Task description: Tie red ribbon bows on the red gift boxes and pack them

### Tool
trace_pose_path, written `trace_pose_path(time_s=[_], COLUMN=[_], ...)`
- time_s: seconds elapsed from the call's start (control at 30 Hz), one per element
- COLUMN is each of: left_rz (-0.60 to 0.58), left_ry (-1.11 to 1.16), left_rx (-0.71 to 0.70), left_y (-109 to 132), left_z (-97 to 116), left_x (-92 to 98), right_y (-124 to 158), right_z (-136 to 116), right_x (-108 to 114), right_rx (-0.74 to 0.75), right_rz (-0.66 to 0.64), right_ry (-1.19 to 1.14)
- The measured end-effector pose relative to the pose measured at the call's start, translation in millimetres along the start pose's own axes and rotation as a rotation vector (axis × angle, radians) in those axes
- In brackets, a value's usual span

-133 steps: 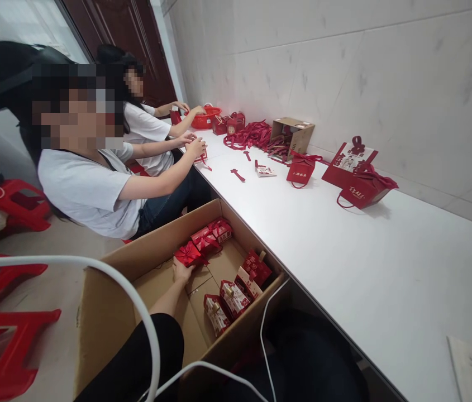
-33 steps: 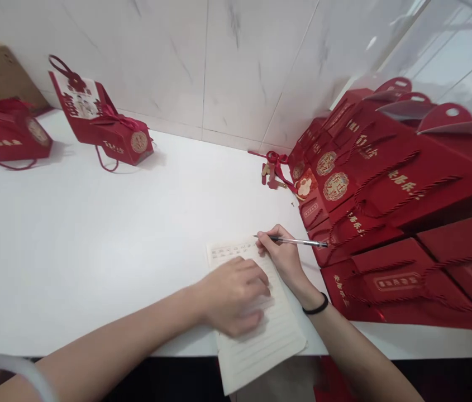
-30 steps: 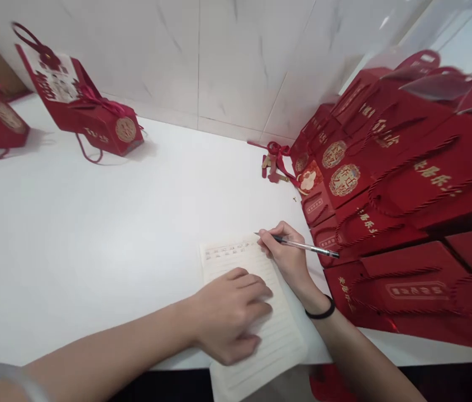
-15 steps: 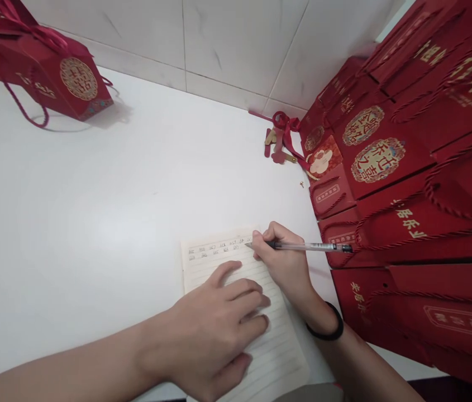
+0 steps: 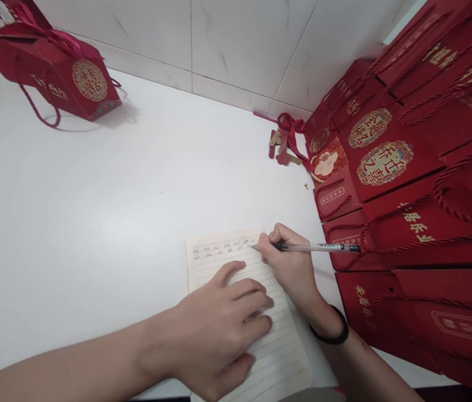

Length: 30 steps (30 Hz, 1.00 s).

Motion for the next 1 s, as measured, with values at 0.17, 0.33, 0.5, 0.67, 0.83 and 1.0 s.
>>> trace_pose_path(time_s=[0.17,0.33,0.5,0.67,0.83,1.0], left_rz=[-0.005,0.006,-0.011,0.048,0.142,0.634], left_ry=[-0.019,-0.012,-0.003,-0.174,-0.198,-0.113], left_rx=[-0.013,-0.008,-0.025,-0.083,-0.038,0.202], left_y=[0.6,1.3,3.0,5.0,-1.8,7.3], left_z=[0.0,-0.6,-2.9,-4.6,-29.8,-65.7], left_x=[-1.0,-2.6,-4.6,-12.8,-18.5,23.0], right_y=[0.1,0.4,0.6,-1.7,-9.2,-18.2], right_z=[0.5,2.2,4.7,6.8,15.8,26.9], right_x=[1.1,0.8,0.2,7.5,11.7,13.2], right_rx=[0.009,0.031,0.043,0.047,0.062,0.146], right_rz=[0.026,0.028,0.042,0.176,0.224,0.256], right_ry=[0.000,0.022,0.025,-0.100,-0.122,-0.104])
Point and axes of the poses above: each hand's wrist, its own y-axis away from the middle knuckle, its own x-axis out of the back of the hand, z = x × y, the point moved 5 cm from there along -y, towards the middle knuckle, and after that the axes turned 8 degrees about -y, right-handed, at the moved point
